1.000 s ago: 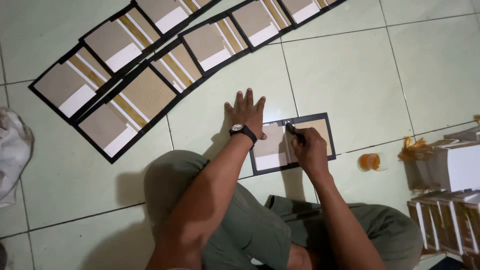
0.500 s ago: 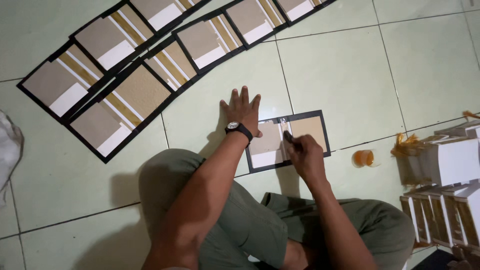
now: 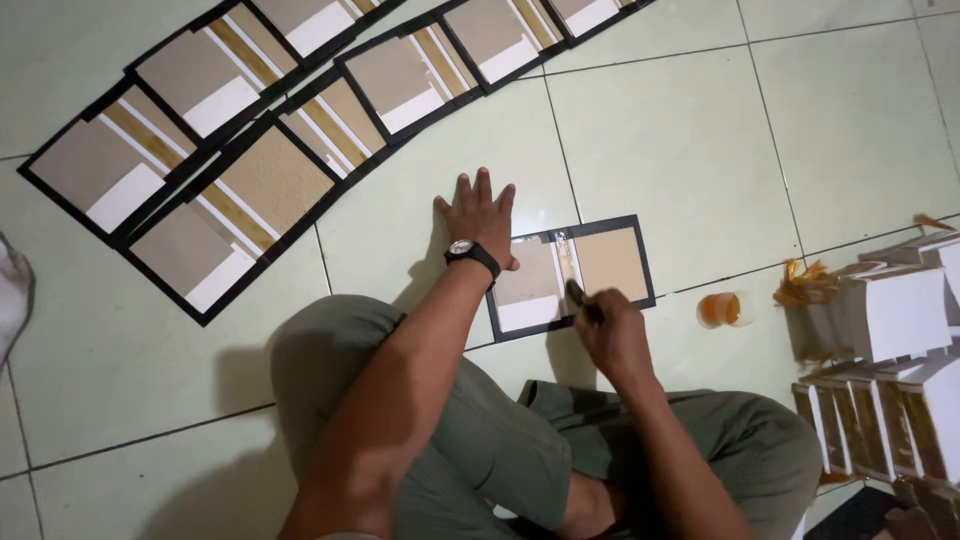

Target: The person sits on the floor and uses a small tool to apply a substance from a small container onto rectangular frames. They then place the frames in a row on the floor.

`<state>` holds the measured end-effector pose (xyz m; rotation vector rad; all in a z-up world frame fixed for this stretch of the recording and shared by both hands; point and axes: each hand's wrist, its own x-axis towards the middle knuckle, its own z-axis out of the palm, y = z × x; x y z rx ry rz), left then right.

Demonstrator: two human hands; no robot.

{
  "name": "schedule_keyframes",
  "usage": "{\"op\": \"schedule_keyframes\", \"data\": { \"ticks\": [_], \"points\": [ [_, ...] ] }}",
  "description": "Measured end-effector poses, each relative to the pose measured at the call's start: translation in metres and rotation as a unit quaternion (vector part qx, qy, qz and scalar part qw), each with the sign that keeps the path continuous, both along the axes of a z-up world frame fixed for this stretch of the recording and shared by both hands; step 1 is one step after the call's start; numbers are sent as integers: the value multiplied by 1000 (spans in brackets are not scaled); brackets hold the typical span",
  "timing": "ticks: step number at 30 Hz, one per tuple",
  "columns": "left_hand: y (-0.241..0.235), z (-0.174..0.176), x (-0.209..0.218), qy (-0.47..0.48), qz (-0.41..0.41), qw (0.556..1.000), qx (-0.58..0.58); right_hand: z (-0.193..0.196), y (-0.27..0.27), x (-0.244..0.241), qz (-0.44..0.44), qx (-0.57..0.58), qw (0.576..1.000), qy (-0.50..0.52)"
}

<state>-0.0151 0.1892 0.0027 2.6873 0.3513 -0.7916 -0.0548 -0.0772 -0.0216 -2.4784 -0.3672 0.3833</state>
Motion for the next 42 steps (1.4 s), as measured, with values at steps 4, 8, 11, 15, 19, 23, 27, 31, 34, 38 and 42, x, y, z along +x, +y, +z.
{"op": "schedule_keyframes", "data": {
  "ticks": [4,8,11,15,19,23,27,31,34,38,42],
  "points": [
    [-3,3,-1,5,-5,1000,12,13,1,-9,2,-27,1000,-6],
    [-3,-2,0,0,-7,1000,15,14,14,2,21,-18,999,-32],
    [-2,3,-1,-1,-3,1000,8,20,5,-10,12,-27,1000,-1],
    [-6,1,0,8,7,1000,-1,24,-11,-27,32,-71,997,17],
    [-6,-3,1,11,1,1000,8,18,-8,-20,10,-30,999,-10],
    [-3,3,-1,8,2,1000,0,12,-22,-24,20,-10,999,27],
    [-4,1,1,8,0,1000,14,8,-38,-27,-32,-18,999,-1],
    [-2,3,-2,1,-7,1000,6,37,-68,-6,-122,59,990,-40],
    [-3,6,-6,-13,-15,1000,10,44,-132,26,-129,31,979,-153],
    [0,4,-2,0,-15,1000,7,24,-208,62,-181,-3,951,-249],
    [2,2,-6,3,-19,1000,-3,-12,-227,63,-228,-27,940,-252]
  ]
}}
